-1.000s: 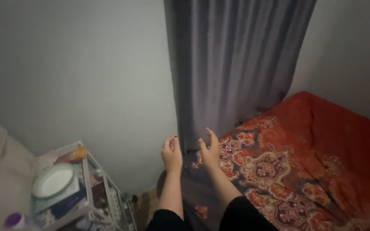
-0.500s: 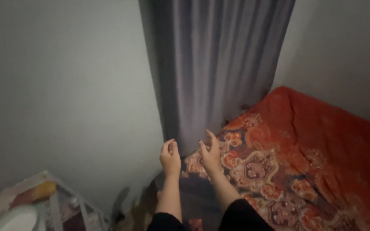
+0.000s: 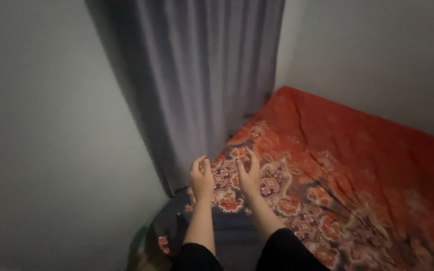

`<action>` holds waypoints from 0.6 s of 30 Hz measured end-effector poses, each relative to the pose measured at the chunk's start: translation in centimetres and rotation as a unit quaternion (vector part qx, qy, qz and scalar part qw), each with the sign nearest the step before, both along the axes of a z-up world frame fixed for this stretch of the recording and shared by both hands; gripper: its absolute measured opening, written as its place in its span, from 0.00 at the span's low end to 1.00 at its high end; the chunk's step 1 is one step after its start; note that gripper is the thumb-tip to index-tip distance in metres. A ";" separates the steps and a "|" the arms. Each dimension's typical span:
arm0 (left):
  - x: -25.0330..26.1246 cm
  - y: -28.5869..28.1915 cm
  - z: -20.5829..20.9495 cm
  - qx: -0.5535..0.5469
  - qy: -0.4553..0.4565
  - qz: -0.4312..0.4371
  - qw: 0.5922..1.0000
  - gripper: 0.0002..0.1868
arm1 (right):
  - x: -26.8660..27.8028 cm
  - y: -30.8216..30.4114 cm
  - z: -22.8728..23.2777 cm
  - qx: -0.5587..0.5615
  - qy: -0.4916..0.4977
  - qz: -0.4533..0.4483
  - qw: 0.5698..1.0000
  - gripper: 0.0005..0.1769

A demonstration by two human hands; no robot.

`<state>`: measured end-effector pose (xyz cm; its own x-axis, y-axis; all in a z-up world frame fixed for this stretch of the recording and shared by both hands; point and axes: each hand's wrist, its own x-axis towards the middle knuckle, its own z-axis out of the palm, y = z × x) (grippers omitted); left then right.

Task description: Tucking in and smoothing out the sheets on a bed in a bedroom.

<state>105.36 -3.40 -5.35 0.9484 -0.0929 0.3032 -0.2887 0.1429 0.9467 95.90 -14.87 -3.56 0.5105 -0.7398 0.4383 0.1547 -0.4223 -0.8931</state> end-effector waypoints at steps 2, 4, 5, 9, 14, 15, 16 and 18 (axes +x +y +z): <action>-1.0 -0.2 1.9 0.023 0.006 -0.006 1.000 0.17 | -0.1 -0.6 -0.1 0.009 -0.007 -0.005 1.000 0.30; -1.2 -0.6 2.8 0.048 0.009 -0.014 0.999 0.16 | -0.3 -0.8 0.3 0.018 -0.016 -0.013 1.000 0.30; -1.1 -1.1 2.8 0.026 0.023 -0.033 0.999 0.16 | -0.6 -0.8 1.0 0.020 -0.010 -0.017 1.000 0.30; -0.8 -1.6 4.2 0.071 0.015 -0.062 0.995 0.16 | -1.1 -0.7 2.7 0.027 -0.013 -0.045 0.999 0.31; 1.2 -2.3 3.6 0.084 -0.015 -0.100 0.991 0.16 | 0.1 -0.4 1.6 0.034 0.002 -0.104 0.994 0.31; 1.4 -2.1 3.8 0.092 -0.008 -0.114 0.989 0.16 | 0.2 0.0 1.6 0.036 0.002 -0.098 0.994 0.30; 1.6 -1.9 4.1 0.093 -0.008 -0.117 0.989 0.16 | 0.7 -0.1 1.1 0.037 0.002 -0.101 0.994 0.30; 1.7 -1.3 4.5 0.125 -0.013 -0.123 0.984 0.16 | 1.5 0.0 -0.1 0.003 0.023 -0.133 0.991 0.30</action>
<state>107.10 -4.68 -0.89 0.8803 -0.3935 0.2649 -0.2983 -0.0249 0.9542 97.40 -14.90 -3.62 0.3161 -0.8537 0.4138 -0.0029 -0.4370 -0.8995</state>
